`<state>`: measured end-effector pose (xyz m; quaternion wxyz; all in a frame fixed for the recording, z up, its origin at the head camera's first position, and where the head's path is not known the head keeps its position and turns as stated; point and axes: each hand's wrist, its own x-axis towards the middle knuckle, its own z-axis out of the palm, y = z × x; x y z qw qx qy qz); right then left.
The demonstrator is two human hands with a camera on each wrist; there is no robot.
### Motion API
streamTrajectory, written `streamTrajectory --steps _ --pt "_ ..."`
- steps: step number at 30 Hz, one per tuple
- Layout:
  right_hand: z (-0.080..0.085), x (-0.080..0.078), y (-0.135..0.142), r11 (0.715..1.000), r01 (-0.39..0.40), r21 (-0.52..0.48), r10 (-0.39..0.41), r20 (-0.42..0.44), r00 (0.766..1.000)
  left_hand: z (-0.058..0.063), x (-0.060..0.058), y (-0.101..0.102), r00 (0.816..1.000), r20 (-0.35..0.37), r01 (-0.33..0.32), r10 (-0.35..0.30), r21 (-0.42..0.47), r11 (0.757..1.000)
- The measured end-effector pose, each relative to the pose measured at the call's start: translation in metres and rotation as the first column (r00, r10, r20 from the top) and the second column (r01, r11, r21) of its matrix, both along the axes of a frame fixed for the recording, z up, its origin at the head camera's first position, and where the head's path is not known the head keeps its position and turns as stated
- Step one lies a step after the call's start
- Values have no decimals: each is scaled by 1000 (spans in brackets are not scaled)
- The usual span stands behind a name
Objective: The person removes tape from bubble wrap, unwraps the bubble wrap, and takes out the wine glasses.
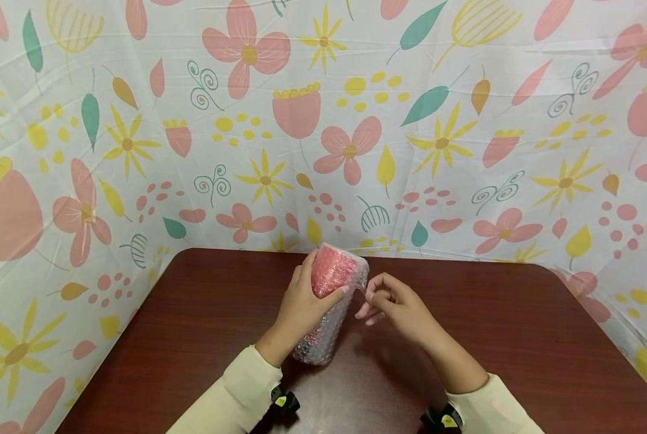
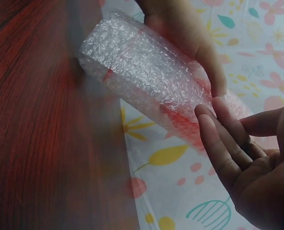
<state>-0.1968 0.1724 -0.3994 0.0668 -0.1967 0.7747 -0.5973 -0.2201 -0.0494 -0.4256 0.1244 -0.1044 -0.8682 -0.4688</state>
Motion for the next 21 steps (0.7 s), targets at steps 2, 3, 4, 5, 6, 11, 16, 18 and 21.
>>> streamTrajectory --steps 2,3,4,5,6,11,16,18,21 --pt "0 0 0 1000 -6 -4 6 -6 1000 0 0 0 1000 1 -1 1 -2 1000" --pt "0 0 0 1000 -9 -3 9 -8 1000 0 0 0 1000 3 0 0 -1 1000" --pt "0 0 0 1000 -11 -2 11 -13 1000 0 1 0 1000 2 -1 1 0 1000" --pt "0 1 0 1000 -14 -3 14 -18 1000 0 1 1 1000 -1 -2 2 -1 1000" --pt "0 1 0 1000 -16 -5 16 -21 1000 0 1 1 1000 -5 -6 6 -6 1000" --pt "1 1 0 999 -22 -28 22 -16 1000 -1 0 0 998 -42 -38 36 -45 998" --pt "0 0 -2 1000 14 -18 -14 10 1000 0 0 0 999 -40 -30 29 -44 999" --pt "-1 -1 -2 999 37 1 -37 19 999 1 0 0 999 -34 -15 14 -36 999" --pt "-3 -3 -2 998 60 35 -60 22 998 1 1 1 1000 -24 2 -2 -25 1000"
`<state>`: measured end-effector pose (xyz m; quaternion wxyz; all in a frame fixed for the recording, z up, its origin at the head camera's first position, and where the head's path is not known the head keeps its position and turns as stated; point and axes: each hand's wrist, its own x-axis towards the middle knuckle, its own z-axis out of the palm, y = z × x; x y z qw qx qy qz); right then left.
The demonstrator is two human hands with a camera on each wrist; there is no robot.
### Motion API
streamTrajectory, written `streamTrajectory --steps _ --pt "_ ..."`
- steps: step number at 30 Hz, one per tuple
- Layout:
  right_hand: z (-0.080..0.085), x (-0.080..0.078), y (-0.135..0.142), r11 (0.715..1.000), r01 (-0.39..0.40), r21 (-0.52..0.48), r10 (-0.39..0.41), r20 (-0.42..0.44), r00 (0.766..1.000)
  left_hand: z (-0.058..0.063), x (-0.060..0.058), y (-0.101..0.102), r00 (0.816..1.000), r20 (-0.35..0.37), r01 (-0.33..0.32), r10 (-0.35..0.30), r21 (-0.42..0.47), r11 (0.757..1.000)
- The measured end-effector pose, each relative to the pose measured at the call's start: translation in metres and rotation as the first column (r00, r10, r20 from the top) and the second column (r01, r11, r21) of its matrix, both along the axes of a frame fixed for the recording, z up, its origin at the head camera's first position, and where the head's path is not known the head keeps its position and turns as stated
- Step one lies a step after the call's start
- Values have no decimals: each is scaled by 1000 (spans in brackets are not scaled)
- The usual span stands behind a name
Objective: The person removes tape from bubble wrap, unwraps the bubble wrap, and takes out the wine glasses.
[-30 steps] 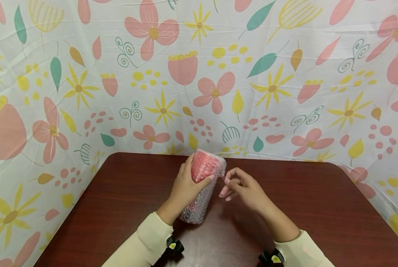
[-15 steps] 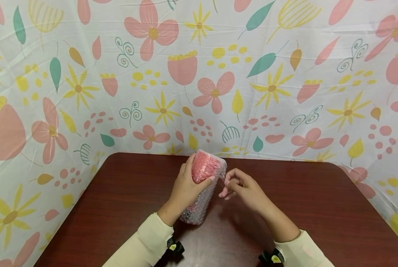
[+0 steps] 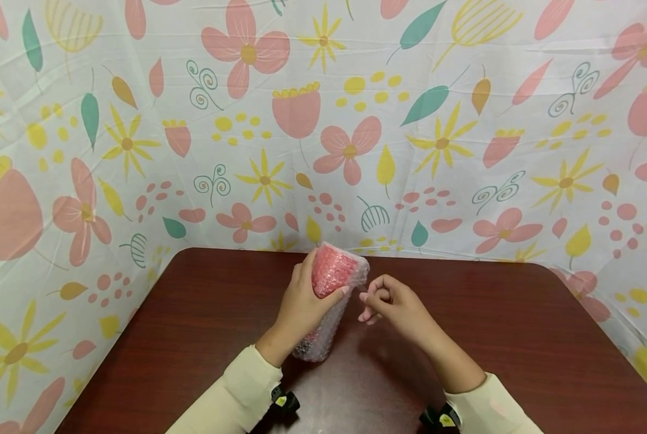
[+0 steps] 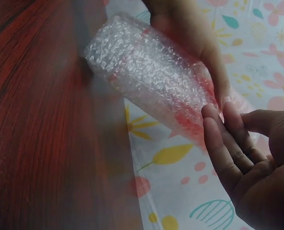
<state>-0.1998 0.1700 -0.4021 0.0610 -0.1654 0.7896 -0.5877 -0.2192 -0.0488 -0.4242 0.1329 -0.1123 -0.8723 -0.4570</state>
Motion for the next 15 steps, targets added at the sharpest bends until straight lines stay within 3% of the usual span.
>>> streamTrajectory --steps 6,15 --pt "-3 0 -1 1000 -7 7 7 -2 1000 -1 1 1 1000 -5 0 0 -1 1000" --pt "-4 2 -2 994 -106 -10 106 -6 994 -3 1 2 1000 -21 -7 6 -17 1000"
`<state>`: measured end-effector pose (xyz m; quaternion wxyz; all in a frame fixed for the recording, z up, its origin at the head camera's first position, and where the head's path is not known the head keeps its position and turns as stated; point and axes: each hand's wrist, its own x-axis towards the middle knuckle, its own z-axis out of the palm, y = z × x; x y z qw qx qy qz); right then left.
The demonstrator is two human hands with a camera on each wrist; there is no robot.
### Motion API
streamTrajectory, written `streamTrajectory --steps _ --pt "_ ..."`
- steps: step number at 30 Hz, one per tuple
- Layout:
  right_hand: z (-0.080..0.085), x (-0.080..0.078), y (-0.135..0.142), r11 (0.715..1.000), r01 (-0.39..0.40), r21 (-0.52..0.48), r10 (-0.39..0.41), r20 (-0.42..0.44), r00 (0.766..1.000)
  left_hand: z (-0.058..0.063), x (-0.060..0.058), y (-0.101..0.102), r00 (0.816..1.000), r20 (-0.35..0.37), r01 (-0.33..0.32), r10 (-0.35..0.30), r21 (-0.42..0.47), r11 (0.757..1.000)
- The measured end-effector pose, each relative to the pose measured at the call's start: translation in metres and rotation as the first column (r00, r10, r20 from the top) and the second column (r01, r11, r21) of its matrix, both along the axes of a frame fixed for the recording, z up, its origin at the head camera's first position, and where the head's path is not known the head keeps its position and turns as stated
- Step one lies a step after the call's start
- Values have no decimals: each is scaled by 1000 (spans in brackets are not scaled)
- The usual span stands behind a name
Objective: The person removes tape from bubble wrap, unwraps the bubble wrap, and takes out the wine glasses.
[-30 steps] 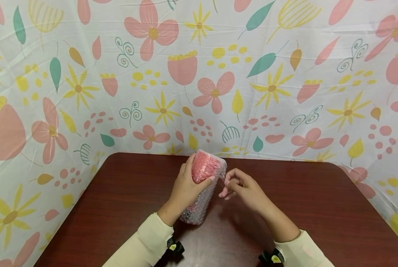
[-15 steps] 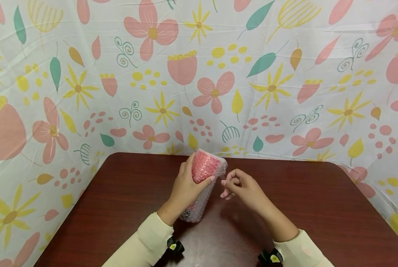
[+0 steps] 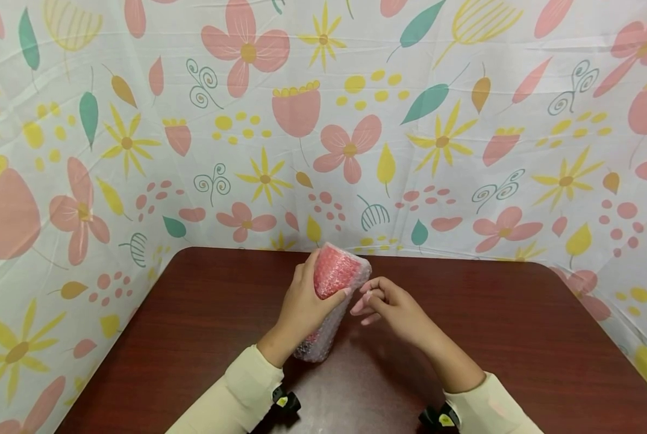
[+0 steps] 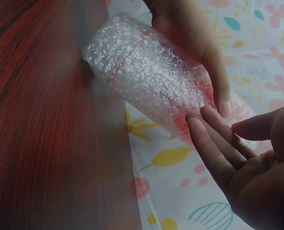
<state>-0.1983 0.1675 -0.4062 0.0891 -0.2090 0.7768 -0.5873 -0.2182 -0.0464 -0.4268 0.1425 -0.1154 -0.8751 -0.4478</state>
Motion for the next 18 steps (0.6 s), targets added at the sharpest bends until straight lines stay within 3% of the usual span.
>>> streamTrajectory --steps 5,12,18 --pt "0 -1 0 1000 -22 -21 22 2 1000 0 0 0 1000 1 0 0 -2 1000" --pt "2 -1 0 997 75 -25 -74 52 996 1 0 0 1000 1 -2 2 9 1000" --pt "1 -3 -1 996 50 -69 -45 73 996 2 1 0 1000 6 2 -2 12 1000"
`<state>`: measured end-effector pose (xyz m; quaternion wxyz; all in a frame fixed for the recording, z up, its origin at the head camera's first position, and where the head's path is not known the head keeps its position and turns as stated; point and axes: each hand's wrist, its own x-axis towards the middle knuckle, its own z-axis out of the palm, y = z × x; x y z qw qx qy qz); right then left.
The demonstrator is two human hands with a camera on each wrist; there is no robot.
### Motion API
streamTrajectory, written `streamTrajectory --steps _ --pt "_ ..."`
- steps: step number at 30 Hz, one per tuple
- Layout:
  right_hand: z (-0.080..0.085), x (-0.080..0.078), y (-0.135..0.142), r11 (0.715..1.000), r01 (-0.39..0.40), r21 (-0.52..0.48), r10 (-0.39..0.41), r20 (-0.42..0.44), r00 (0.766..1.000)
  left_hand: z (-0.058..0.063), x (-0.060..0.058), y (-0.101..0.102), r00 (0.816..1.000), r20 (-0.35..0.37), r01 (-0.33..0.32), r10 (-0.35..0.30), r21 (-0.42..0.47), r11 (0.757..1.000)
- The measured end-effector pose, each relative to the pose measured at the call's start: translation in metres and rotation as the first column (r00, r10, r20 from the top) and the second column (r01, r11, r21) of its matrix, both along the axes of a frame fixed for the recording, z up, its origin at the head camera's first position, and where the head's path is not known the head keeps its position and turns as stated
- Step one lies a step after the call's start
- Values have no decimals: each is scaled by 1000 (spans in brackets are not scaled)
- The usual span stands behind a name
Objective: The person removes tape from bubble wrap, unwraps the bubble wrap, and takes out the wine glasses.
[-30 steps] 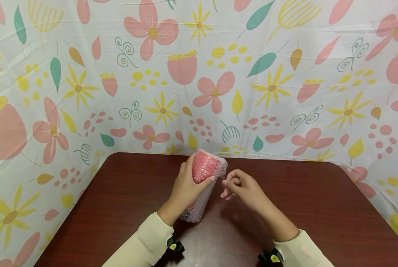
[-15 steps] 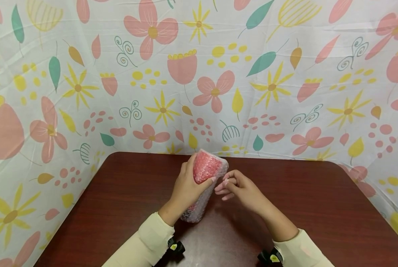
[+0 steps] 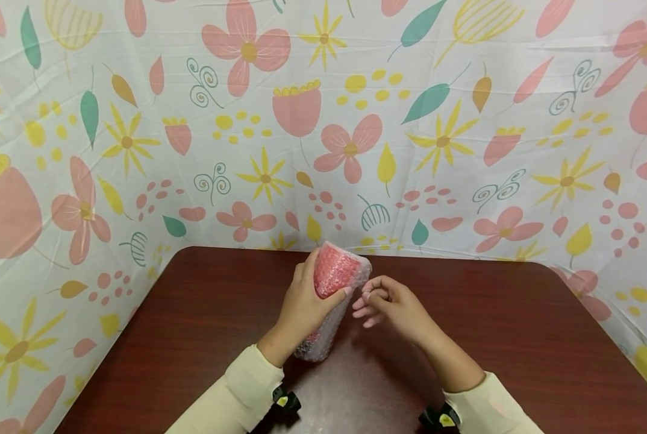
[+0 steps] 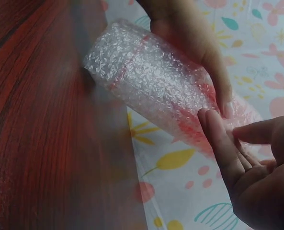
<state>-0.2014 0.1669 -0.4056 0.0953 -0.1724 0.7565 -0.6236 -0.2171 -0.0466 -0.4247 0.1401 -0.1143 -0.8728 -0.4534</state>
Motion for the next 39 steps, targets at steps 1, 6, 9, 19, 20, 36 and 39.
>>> streamTrajectory --steps 1,6,9,19,20,36,39 --pt "0 0 0 1000 3 0 -3 4 1000 0 0 0 1000 1 3 -3 2 1000" --pt "0 0 -3 997 65 49 -65 -5 998 0 1 1 1000 8 17 -17 3 1000" --pt "0 0 -4 994 81 74 -79 -24 997 0 2 2 1000 10 19 -19 0 1000" --pt "-4 3 -5 998 42 37 -40 -70 997 0 2 3 1000 8 24 -24 -2 1000" --pt "-4 3 -6 999 41 34 -39 -77 996 0 2 3 1000 6 24 -23 -2 1000" --pt "-3 6 -8 991 128 36 -126 -59 990 -3 0 3 1000 6 -1 1 -17 1000" --pt "-3 6 -8 996 94 14 -92 -68 993 -4 0 2 1000 0 -12 12 -28 1000"
